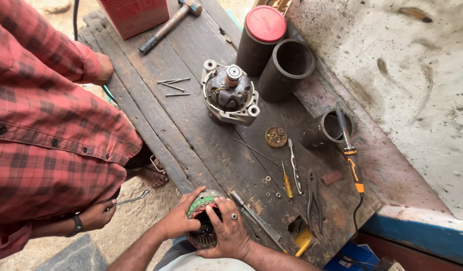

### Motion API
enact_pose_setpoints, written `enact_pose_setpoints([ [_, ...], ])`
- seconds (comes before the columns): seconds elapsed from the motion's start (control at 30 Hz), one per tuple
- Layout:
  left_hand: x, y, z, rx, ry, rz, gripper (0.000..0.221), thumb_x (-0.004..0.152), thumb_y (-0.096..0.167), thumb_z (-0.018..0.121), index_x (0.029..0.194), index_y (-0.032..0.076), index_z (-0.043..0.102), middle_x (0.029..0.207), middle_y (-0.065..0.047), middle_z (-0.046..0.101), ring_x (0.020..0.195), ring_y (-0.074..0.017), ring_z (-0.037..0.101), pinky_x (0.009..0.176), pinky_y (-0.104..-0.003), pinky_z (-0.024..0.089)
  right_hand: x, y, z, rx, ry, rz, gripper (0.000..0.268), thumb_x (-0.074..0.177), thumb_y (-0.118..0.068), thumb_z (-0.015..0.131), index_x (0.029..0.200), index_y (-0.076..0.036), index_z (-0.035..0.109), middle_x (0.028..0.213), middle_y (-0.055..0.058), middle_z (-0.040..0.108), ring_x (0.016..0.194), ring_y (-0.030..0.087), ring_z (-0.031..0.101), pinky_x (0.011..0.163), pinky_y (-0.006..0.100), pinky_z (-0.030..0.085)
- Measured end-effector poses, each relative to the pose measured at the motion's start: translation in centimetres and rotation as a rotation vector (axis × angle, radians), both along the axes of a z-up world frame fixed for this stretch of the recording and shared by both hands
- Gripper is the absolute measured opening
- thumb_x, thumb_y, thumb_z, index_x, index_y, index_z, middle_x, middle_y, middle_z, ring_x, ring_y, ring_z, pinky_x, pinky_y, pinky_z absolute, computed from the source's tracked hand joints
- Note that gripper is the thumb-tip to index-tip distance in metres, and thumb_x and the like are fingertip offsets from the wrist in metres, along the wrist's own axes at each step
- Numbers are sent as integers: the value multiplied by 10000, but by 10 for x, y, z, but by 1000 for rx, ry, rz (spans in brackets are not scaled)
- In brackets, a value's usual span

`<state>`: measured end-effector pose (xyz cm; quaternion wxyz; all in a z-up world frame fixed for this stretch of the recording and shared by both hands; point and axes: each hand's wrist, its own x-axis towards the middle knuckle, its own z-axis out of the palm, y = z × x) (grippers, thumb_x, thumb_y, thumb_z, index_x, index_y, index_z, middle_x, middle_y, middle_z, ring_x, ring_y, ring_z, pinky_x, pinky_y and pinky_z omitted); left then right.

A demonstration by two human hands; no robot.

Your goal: Disassembling and inspecting the internal components of a vehicle alternator.

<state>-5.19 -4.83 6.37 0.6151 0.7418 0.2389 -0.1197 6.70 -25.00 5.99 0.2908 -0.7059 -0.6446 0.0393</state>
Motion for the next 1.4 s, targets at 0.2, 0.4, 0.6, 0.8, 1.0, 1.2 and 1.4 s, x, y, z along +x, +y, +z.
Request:
enact_pose_setpoints([
  [0.2, 2, -2, 13, 14, 111, -50, 1120, 595, 155, 733, 1578, 374, 245, 1454, -121, 426, 1340, -305, 517, 1136, -387, 469, 0, 0, 5, 9, -14, 16, 1224, 720, -726, 822, 1586, -58, 272, 1482, 271, 337, 1394, 486, 399, 1179, 676, 326],
  [0.4, -18, -15, -7, -61, 61, 154, 1025, 610, 138, 684, 1560, 350, 365, 1456, -125, 475, 1358, -297, 523, 1135, -388, 455, 1, 1, 13, -130, 315, 4, 1108, 754, -609, 874, 1547, -62, 327, 1532, 251, 353, 1453, 479, 381, 1167, 567, 375],
  [0.6, -48, -42, -19, -11, -133, 330, 987, 576, 184, 720, 1513, 213, 412, 1455, -157, 495, 1357, -319, 518, 1161, -404, 388, -4, -6, -6, -378, 990, -555, 816, 787, -297, 781, 1503, -73, 457, 1355, 184, 670, 1273, 312, 659, 1077, 414, 492],
  [0.8, -52, -49, 0, 20, -237, 430, 1241, 561, 220, 809, 1599, 155, 133, 1575, -196, 303, 1457, -324, 330, 1176, -423, 263, 27, 33, 63, -573, 716, -472, 717, 741, -119, 681, 1441, -92, 529, 1099, 229, 729, 1057, 337, 733, 938, 399, 564],
  [1.0, -33, -57, -23, -345, -263, 512, 1311, 603, 197, 835, 1593, 195, -24, 1479, -205, 485, 1338, -311, 514, 1153, -411, 372, 53, 62, 79, -295, 410, -304, 561, 703, -132, 725, 1260, -78, 694, 1168, 194, 733, 1083, 391, 690, 940, 453, 545],
  [1.2, -27, -59, -31, -621, -214, 647, 1282, 642, 186, 845, 1583, 228, -25, 1450, -171, 510, 1335, -292, 525, 1132, -441, 417, 55, 74, 72, -422, 332, -309, 512, 700, -185, 742, 1210, -133, 738, 1172, 122, 741, 1095, 337, 688, 980, 437, 524],
  [1.4, -21, -26, -15, -453, -83, 606, 1205, 677, 233, 852, 1602, 184, 81, 1491, -184, 546, 1366, -305, 548, 1158, -429, 402, 46, 89, 66, -412, 328, -355, 497, 708, -205, 741, 1202, -156, 749, 1181, 97, 743, 1094, 323, 685, 990, 431, 521],
])
